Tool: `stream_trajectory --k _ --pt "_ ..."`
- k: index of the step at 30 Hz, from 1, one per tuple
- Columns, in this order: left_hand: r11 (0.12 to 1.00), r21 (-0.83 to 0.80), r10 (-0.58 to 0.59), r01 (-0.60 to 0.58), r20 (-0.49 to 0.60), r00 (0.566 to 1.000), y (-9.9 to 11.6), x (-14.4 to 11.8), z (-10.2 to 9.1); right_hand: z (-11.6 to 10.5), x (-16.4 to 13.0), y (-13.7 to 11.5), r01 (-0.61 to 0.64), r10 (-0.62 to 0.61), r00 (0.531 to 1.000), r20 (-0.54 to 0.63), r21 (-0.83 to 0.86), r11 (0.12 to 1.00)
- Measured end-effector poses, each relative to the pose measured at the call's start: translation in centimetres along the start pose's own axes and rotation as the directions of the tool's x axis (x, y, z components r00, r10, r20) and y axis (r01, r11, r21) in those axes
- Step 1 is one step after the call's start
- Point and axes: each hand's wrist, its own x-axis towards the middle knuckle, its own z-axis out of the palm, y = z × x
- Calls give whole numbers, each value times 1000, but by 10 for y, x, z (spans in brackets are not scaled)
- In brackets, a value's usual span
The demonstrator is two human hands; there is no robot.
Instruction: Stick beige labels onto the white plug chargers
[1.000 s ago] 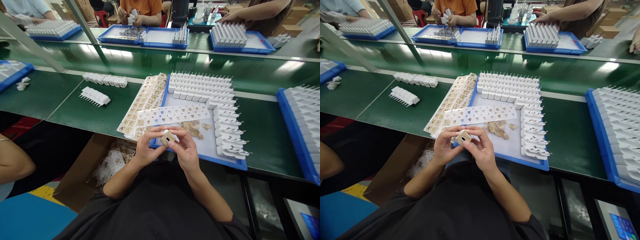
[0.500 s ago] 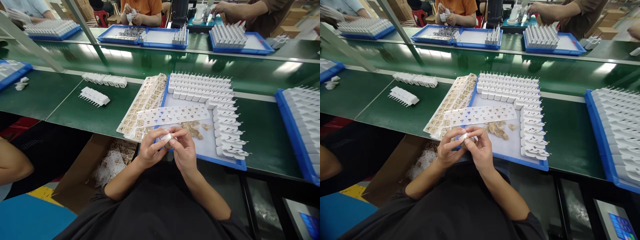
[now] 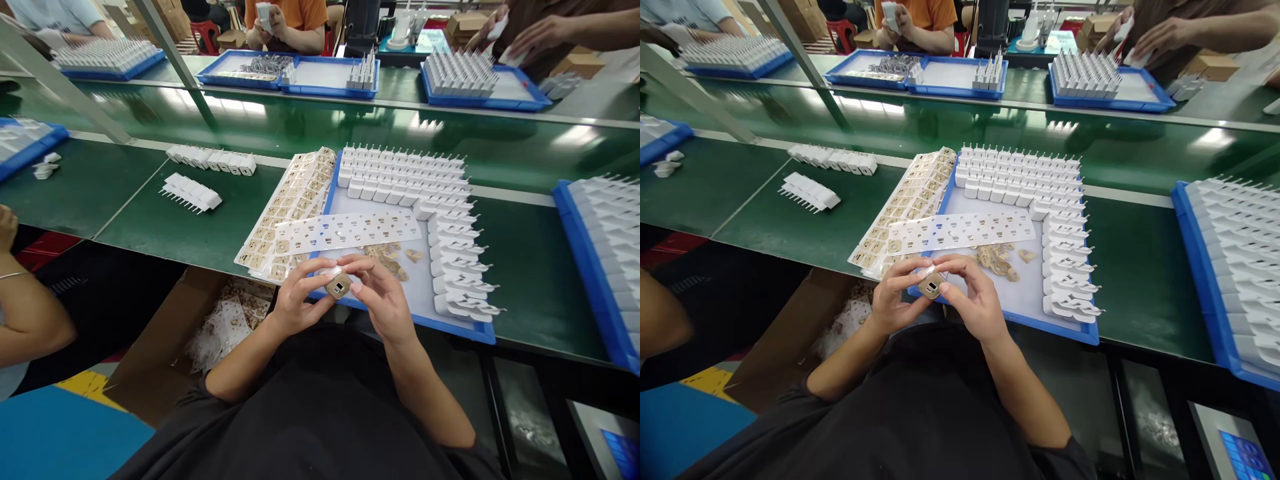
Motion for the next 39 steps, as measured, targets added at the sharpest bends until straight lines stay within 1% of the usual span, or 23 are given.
stream_trajectory --k 3,5,7,8,10,13,14,15,16,17,18,19,20,22,23,24,26,28,29,32,35,37,39 --pt "999 3 -41 41 27 999 3 2 -2 -5 4 -5 157 -170 985 -24 -268 951" --pt "997 -9 -77 77 29 997 5 2 -2 -5 5 -6 278 -310 951 0 -446 851" --pt "993 -25 -113 114 36 993 6 2 -3 -5 4 -7 364 -406 912 56 -565 741" --pt "991 -34 -129 131 40 991 6 2 -3 -4 4 -7 390 -428 900 81 -589 708" --pt "984 -55 -167 170 45 985 5 1 -4 -4 1 -8 426 -429 892 141 -574 699" --pt "960 -91 -263 266 41 964 2 -1 -5 -8 -2 -8 452 -371 891 260 -443 775" --pt "949 -96 -296 299 41 954 0 -2 -6 -12 -2 -6 425 -346 903 256 -395 815" --pt "940 -96 -325 328 43 945 -1 -2 -7 -18 -2 -3 374 -319 926 204 -367 852" --pt "932 -90 -349 352 43 936 -4 -2 -8 -26 -1 2 306 -288 952 105 -370 877" --pt "925 -74 -370 372 38 928 -7 -2 -11 -36 1 8 224 -254 967 -19 -410 884" --pt "920 -46 -389 390 27 921 -11 -2 -14 -47 3 16 133 -229 963 -145 -482 866" --pt "915 -3 -404 404 10 915 -17 -1 -18 -60 5 23 43 -220 947 -235 -585 810" --pt "907 60 -417 417 -8 909 -25 0 -23 -71 7 31 -24 -198 952 -234 -699 715" --pt "854 242 -463 460 -45 885 -46 4 -37 -90 12 46 -41 -171 974 -149 -858 513" --pt "798 349 -503 491 -61 862 -60 6 -46 -96 13 51 -36 -182 975 -131 -892 450" --pt "724 455 -549 519 -75 832 -75 9 -56 -100 14 56 -18 -201 973 -111 -909 416" --pt "546 635 -634 547 -115 765 -108 14 -77 -101 15 60 12 -254 962 -98 -918 397" --pt "408 747 -662 525 -154 734 -139 19 -99 -98 14 61 48 -295 952 -82 -910 411" --pt "375 763 -662 527 -177 728 -153 20 -110 -96 14 60 69 -305 950 -68 -906 418" --pt "350 766 -654 539 -213 726 -185 23 -136 -93 14 60 123 -296 955 -9 -896 426" --pt "365 750 -641 552 -228 733 -200 25 -154 -93 13 60 120 -289 957 -6 -900 418" --pt "384 731 -632 565 -238 737 -203 26 -158 -93 13 60 103 -291 957 -25 -903 417" --pt "416 710 -629 569 -227 743 -200 26 -153 -91 13 59 96 -295 955 -35 -904 417"
